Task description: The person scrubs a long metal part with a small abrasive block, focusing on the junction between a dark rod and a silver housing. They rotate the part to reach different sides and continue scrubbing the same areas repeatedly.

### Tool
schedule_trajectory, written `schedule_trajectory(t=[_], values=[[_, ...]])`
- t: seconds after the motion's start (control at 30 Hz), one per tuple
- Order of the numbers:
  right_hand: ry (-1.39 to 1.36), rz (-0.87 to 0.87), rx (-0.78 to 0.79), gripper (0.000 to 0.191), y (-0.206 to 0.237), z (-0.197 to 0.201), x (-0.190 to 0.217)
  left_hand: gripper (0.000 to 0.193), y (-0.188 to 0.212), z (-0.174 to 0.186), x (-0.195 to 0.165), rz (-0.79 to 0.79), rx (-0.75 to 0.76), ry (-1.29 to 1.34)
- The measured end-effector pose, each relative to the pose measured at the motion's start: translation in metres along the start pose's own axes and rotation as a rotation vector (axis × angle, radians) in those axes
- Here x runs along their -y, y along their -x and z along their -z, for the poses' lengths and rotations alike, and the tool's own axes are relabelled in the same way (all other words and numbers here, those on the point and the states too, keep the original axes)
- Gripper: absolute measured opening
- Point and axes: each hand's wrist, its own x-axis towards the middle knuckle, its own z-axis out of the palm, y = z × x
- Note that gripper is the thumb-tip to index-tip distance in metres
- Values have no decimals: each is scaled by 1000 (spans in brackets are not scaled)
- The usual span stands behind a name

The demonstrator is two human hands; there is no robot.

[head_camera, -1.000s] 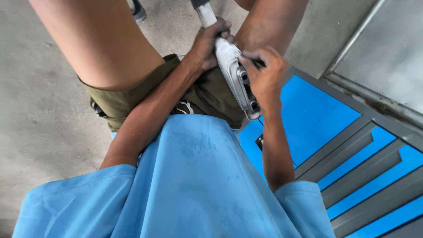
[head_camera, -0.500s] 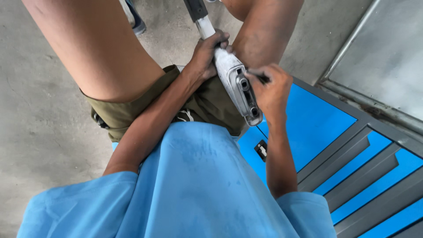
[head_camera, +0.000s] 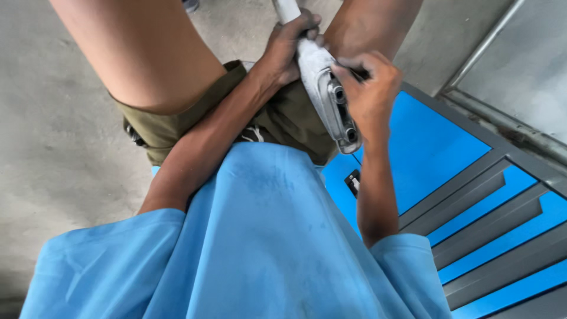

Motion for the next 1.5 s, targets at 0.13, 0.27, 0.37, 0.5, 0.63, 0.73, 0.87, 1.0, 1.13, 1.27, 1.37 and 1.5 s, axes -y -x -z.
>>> schedule_trajectory(t=[0.13,0.27,0.37,0.5,0.63,0.73,0.87,1.0,1.13,1.27,1.37,1.5], values=[[100,30,-28,18,-5,4,-9,14,0,3,5,-21,63,-23],[27,168,-40,18,-8,-3,-17,12,-1,5,6,36,19,-10],[48,50,-8,21,-3,-2,-18,15,-2,7,5,21,20,-6],[36,-6,-91,15,6,2,-17,12,-3,8,4,5,86,-8],[-19,59,-45,16,8,3,-15,15,-1,11,3,20,67,-8],[-10,33,-11,13,5,3,-12,12,0,12,2,-11,50,-14],[11,87,-77,17,3,3,-7,12,1,13,0,-4,67,-44],[-37,22,-46,15,6,3,-5,12,1,13,-1,17,57,-14],[3,26,-71,14,8,3,-5,16,-1,13,-2,24,82,-25],[-24,96,-100,16,10,1,-3,13,-1,14,-1,51,50,-6],[-22,62,-35,15,10,0,-4,14,-1,15,-1,35,77,-6],[27,34,-85,15,9,2,-8,14,-2,15,-1,15,77,-28]])
